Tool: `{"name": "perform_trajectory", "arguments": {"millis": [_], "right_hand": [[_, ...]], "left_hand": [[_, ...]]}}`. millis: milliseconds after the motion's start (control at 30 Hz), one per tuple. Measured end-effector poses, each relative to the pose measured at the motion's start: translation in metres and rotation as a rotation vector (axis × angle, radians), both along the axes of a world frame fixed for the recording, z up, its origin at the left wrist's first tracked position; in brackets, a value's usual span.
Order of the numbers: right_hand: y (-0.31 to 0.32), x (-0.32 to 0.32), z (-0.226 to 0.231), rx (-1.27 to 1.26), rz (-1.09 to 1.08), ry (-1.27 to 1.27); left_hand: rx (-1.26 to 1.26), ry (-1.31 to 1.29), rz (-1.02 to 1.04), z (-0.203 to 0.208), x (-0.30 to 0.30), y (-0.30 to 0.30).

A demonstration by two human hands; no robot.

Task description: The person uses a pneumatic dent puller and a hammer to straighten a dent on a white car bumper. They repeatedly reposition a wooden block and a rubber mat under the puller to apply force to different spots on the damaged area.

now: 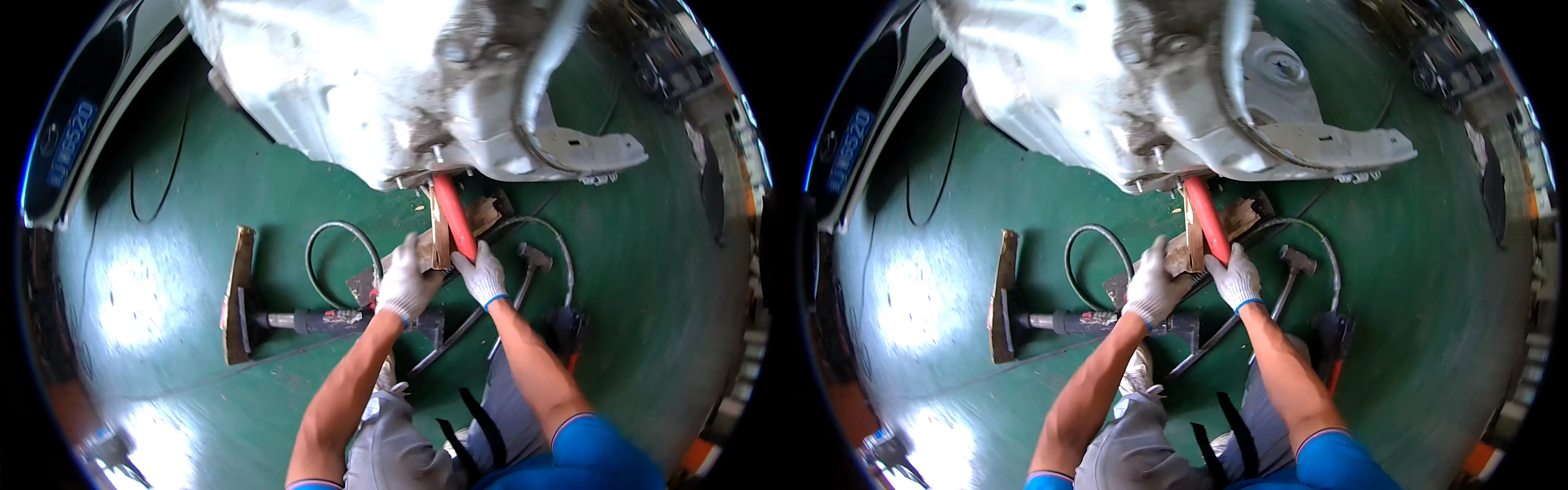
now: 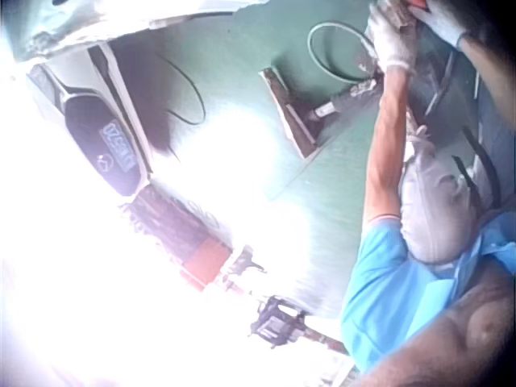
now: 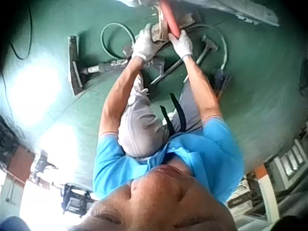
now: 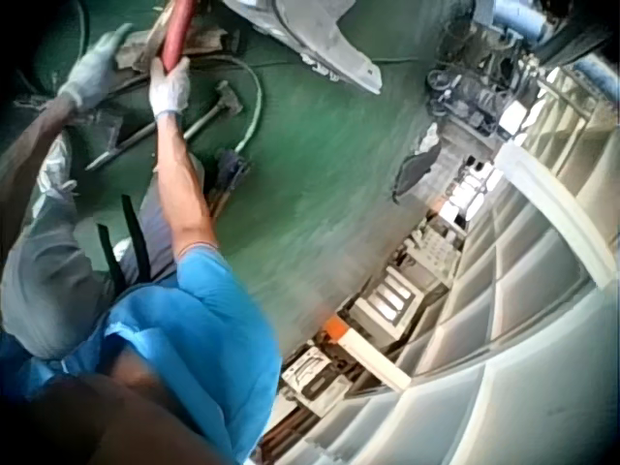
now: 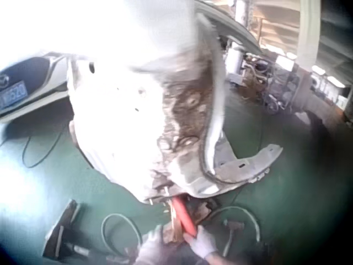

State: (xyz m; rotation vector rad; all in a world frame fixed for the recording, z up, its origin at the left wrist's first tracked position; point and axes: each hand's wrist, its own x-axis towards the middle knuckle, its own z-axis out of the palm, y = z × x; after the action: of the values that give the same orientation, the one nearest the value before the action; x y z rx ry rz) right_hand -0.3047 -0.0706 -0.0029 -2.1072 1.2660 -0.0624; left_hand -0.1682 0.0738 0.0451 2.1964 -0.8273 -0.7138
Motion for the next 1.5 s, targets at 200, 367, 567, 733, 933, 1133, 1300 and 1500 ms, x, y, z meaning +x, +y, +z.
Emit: {"name": "perform_trajectory", "arguments": {"millis": [200, 367, 567, 733, 933, 1133, 1300, 1500], "right_hand": [[-0.008, 0.011, 0.002, 0.000, 0.082, 0.063], [-0.016, 0.004, 0.000, 0.089, 0.069, -0.017], [-0.010, 0.006, -0.007, 0.082, 0.012, -0.075], [-0.012, 0.007, -0.006, 0.176, -0.003, -0.064], [-0.007, -0.005, -0.010, 0.051, 0.077, -0.115], [-0.014, 0.007, -0.008, 0.234, -0.073, -0.134], [-0.015, 0.007, 0.000, 0.236, -0.075, -0.070], [-0.033, 0.029, 0.009, -0.227, 0.090, -0.146]], "left_hand": [[0.061, -0.396, -0.188, -0.060, -0.017, -0.047], [-0.041, -0.355, -0.159, -0.079, -0.030, -0.040], [-0.090, -0.465, -0.174, -0.078, -0.027, -0.044], [-0.126, -0.480, -0.177, -0.073, -0.023, -0.044], [-0.032, -0.381, -0.187, -0.064, 0.003, -0.040], [0.034, -0.346, -0.256, -0.064, 0.006, -0.040], [0.007, -0.391, -0.254, -0.067, 0.004, -0.040], [0.073, -0.326, -0.275, -0.060, 0.010, -0.039]]}}
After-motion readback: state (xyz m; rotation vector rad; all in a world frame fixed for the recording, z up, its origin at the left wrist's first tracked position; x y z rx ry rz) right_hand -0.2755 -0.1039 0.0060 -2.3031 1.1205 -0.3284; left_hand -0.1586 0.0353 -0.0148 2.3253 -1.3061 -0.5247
